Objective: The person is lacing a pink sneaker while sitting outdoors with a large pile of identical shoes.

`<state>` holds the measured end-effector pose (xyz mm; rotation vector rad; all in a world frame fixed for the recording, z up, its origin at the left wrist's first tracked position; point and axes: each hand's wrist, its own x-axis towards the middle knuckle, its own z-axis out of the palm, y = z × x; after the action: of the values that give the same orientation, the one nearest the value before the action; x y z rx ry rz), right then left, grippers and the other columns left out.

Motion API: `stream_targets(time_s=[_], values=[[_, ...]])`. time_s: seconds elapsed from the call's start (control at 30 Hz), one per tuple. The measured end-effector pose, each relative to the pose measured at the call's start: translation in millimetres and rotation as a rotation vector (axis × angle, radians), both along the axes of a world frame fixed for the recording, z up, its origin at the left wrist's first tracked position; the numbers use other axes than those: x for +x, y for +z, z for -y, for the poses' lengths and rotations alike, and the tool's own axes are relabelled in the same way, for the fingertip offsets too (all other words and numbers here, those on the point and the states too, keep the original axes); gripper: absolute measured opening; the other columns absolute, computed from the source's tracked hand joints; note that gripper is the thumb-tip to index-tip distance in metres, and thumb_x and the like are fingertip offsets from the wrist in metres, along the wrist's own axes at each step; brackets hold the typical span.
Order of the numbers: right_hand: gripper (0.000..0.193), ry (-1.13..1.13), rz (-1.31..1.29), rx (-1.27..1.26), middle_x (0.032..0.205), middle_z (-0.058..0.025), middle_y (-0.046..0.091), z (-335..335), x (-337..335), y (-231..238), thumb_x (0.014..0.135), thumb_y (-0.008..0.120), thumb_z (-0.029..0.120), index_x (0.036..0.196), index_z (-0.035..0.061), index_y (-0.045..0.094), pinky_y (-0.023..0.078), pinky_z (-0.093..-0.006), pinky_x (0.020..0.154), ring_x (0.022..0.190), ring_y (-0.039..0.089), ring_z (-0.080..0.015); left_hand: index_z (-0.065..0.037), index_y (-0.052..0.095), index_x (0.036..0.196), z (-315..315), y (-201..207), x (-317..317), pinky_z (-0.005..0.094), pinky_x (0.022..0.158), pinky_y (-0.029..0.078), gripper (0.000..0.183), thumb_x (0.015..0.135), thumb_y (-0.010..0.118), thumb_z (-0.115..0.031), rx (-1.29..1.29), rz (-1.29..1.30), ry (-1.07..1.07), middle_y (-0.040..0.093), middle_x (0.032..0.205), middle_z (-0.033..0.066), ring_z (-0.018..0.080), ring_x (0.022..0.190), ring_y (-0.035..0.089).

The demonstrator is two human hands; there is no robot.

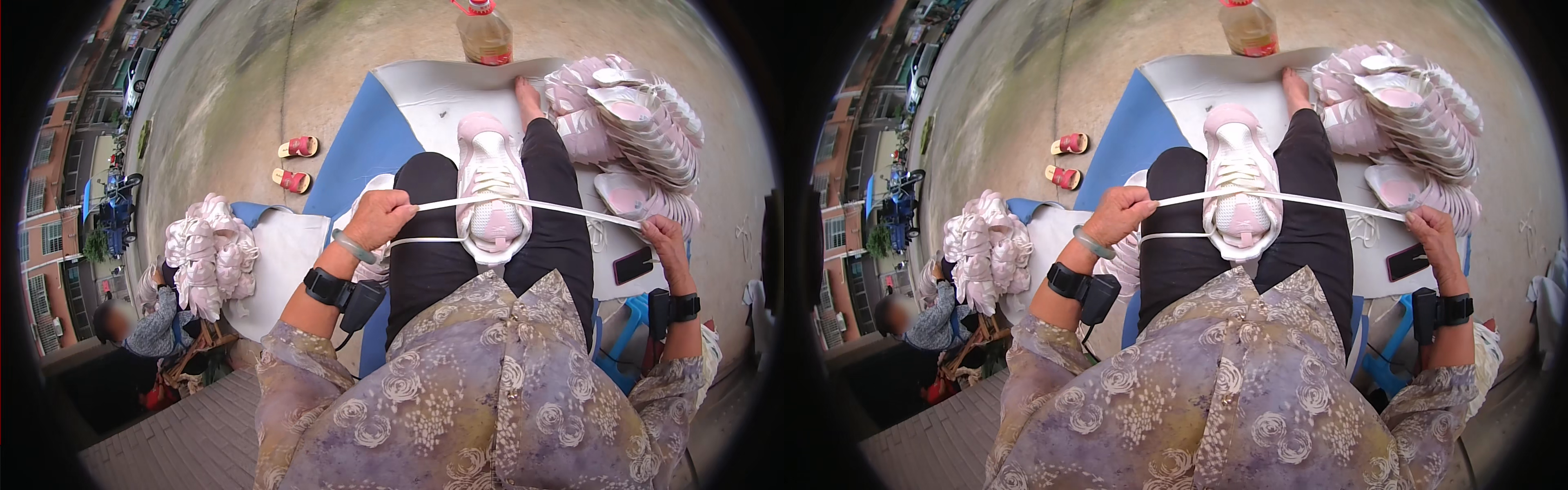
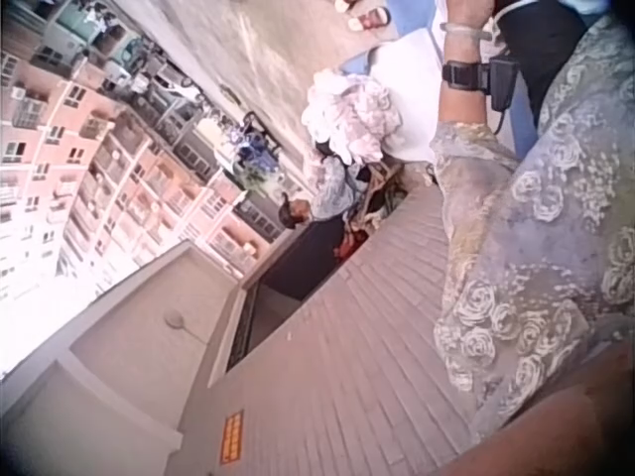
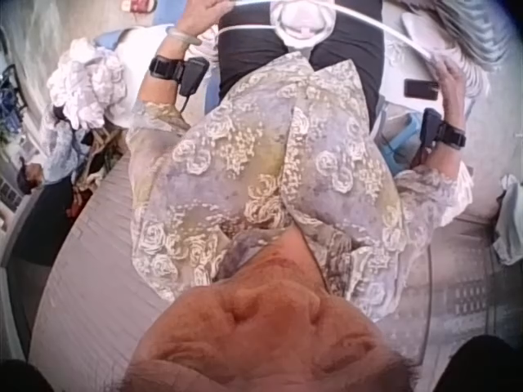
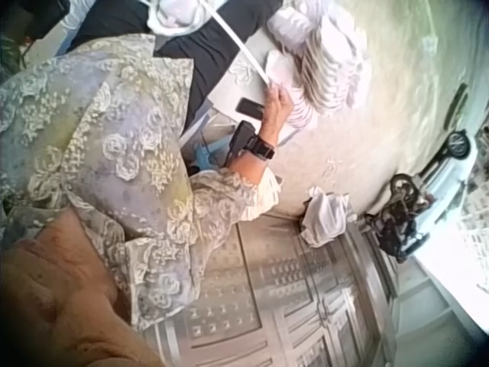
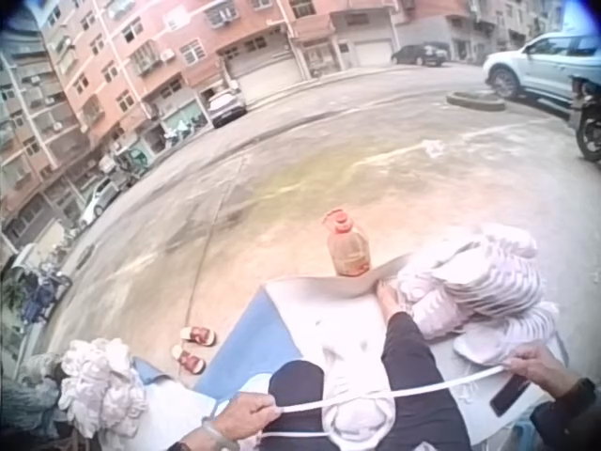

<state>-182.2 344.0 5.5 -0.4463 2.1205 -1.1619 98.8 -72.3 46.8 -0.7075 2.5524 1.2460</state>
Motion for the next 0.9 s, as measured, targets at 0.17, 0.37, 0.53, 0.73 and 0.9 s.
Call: stream_targets(time_s=[0.17,0.37,0.53,0.73,0.9], values=[[0.02,0.0,0.0,0.023,0.065,0.0067,0.049,2.8,-5.0,4.1,0.085,0.058,0.018,0.07,0.004,0.058,0.031,-0.0192,0.056,0.062,0.04,-0.003,-0.004,0.053,0.061,4.6,0.6,19.6,0.021,0.043,0.036,0.028,0.084,0.059,-0.018,0.221,0.052,0.084,0.045,0.052,-0.0031,0.004,0.047,0.042],[0.021,-0.025,0.007,0.058,0.065,0.0067,0.048,-0.7,-5.1,12.5,0.085,0.058,0.018,0.07,0.0036,0.058,0.031,-0.0191,0.056,0.062,0.039,-0.0032,-0.003,0.054,0.063,1.2,2.7,21.1,0.0211,0.044,0.037,0.027,0.084,0.059,-0.019,0.239,0.055,0.071,0.047,0.052,-0.0026,0.0043,0.047,0.045],[0.022,-0.033,0.045,0.07,0.063,0.0071,0.047,13.7,4.6,26.2,0.085,0.058,0.019,0.069,0.0039,0.058,0.03,-0.0194,0.054,0.061,0.038,-0.0025,0.0,0.054,0.064,-14.5,2.8,11.4,0.0293,0.044,0.033,0.028,0.081,0.06,-0.021,0.069,-0.082,0.034,0.041,0.048,0.0057,0.0123,0.045,0.038],[0.022,0.207,0.1,0.104,0.058,0.0073,0.042,20.2,14.0,3.3,0.083,0.061,0.017,0.066,0.0041,0.055,0.028,-0.0215,0.048,0.054,0.035,-0.0032,-0.004,0.058,0.072,-21.6,40.0,-3.5,0.0173,0.045,0.036,0.023,0.088,0.056,-0.021,0.383,-0.011,0.071,0.049,0.057,-0.0045,0.002,0.05,0.044],[0.019,0.284,0.085,0.109,0.056,0.0056,0.041,38.3,29.9,-2.3,0.084,0.057,0.013,0.068,0.0026,0.053,0.032,-0.0223,0.047,0.052,0.037,-0.0053,-0.004,0.059,0.079,-26.4,70.4,-11.5,0.0151,0.046,0.035,0.02,0.089,0.055,-0.021,0.46,-0.106,0.013,0.05,0.061,-0.0043,0.0009,0.052,0.044]])
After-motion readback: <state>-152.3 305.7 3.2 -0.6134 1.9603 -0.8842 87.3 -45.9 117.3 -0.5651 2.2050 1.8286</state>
